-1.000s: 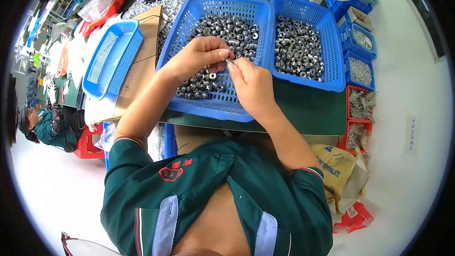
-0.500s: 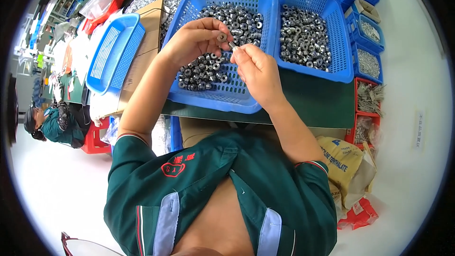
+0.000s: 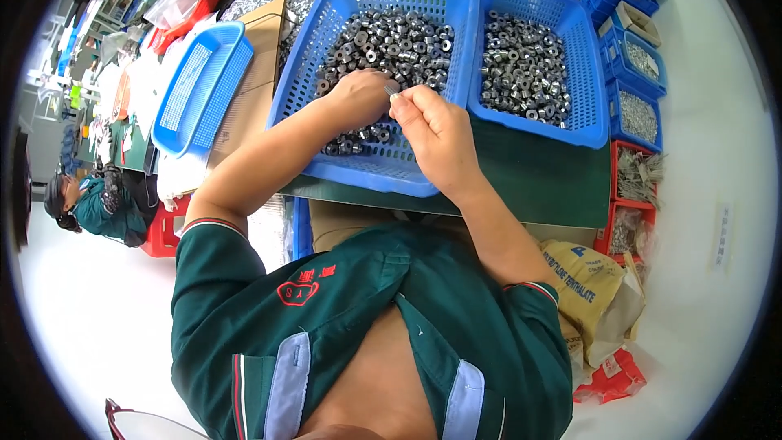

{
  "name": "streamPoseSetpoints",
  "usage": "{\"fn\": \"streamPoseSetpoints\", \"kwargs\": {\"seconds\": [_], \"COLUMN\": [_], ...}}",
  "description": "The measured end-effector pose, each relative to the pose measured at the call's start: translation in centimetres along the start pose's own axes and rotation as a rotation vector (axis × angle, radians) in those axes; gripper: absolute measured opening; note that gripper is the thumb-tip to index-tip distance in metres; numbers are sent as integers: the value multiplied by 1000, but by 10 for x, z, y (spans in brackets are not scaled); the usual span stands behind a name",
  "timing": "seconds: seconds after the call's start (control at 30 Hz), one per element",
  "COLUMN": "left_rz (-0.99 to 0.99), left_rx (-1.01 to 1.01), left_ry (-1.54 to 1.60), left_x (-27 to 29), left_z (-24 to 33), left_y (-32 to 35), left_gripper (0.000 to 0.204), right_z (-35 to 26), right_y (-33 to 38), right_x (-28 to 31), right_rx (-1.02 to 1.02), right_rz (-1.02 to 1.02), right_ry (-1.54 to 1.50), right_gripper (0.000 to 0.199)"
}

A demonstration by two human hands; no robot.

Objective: Sorting and inspecting small metal components between blue plastic bins on a factory workbench.

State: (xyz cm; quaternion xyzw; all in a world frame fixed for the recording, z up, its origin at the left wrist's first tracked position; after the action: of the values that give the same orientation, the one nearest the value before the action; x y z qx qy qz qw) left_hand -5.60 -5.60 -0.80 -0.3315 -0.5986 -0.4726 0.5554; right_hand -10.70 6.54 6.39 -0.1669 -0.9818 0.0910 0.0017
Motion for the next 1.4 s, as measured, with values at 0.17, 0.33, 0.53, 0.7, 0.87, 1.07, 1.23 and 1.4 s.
{"fn": "streamPoseSetpoints", "kwargs": {"seconds": [0.17,0.33,0.53,0.7,0.87,1.07,1.23,1.4], "left_rz": [189,-3,63,129,47,-69,-75,18], "left_rx": [97,-125,-152,-151,15,72,65,-49], "left_ry": [962,1950,1683,1547,1552,1691,1733,1618], "left_x": [54,60,76,78,60,43,43,56], "left_z": [-18,-8,6,8,2,1,2,1], "left_y": [16,34,45,47,42,36,36,34], "left_gripper": [20,28,23,21,21,23,24,23], "right_z": [0,-4,2,-2,-23,-38,-38,-16], "right_y": [3,3,1,-1,4,11,10,-1], "right_x": [7,7,5,3,-7,-23,-22,0], "right_rx": [-25,34,-4,17,283,528,515,192], "right_rz": [61,97,94,92,161,206,197,122], "right_ry": [-25,2,90,241,723,1062,1057,636], "right_gripper": [19,17,17,17,13,12,12,19]}}
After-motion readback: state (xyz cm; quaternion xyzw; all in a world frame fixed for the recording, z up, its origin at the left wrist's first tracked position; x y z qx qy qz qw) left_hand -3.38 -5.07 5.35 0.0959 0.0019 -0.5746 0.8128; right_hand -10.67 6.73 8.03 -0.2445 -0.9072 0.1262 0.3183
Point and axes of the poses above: each hand's wrist, its own y-axis away from the middle knuckle, its own x-axis out of the back of the hand, z = x × y, the point moved 8 cm from there along -y, towards the middle knuckle, and after that the axes turned 2 degrees about -y, right-handed, at the moved point
